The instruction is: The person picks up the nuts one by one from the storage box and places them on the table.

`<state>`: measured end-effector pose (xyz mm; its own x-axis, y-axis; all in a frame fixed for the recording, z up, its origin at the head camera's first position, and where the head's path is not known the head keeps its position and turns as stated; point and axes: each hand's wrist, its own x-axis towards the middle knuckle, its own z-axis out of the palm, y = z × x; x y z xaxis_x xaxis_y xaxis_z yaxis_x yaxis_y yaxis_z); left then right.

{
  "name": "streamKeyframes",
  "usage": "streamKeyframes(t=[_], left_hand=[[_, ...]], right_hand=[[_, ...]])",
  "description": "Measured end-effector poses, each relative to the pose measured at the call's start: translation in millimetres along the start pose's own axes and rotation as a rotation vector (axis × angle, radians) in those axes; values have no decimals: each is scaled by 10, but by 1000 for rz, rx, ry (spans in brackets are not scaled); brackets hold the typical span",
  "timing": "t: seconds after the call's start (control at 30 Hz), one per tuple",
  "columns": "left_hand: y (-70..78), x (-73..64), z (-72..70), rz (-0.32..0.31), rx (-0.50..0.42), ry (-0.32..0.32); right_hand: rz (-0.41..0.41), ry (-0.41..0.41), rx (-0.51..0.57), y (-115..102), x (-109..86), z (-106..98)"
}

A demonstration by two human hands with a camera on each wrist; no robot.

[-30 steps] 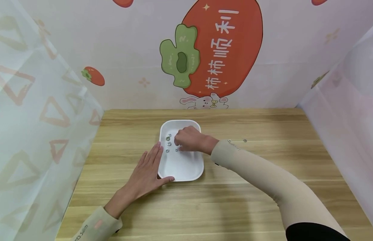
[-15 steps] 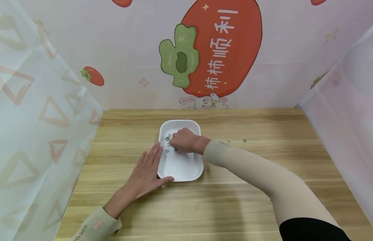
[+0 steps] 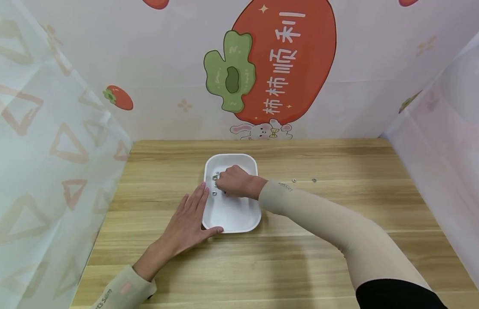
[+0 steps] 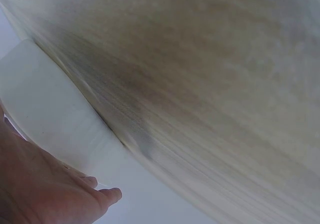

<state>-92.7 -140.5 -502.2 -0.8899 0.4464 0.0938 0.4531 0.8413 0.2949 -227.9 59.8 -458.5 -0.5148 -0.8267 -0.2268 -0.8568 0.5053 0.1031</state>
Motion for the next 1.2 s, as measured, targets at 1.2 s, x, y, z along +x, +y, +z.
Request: streamKeyframes(t=[1.2], left_hand=[[2,17,-5,-32,-22,-59]], right_hand=[[125,187,276,398,-682,-442]])
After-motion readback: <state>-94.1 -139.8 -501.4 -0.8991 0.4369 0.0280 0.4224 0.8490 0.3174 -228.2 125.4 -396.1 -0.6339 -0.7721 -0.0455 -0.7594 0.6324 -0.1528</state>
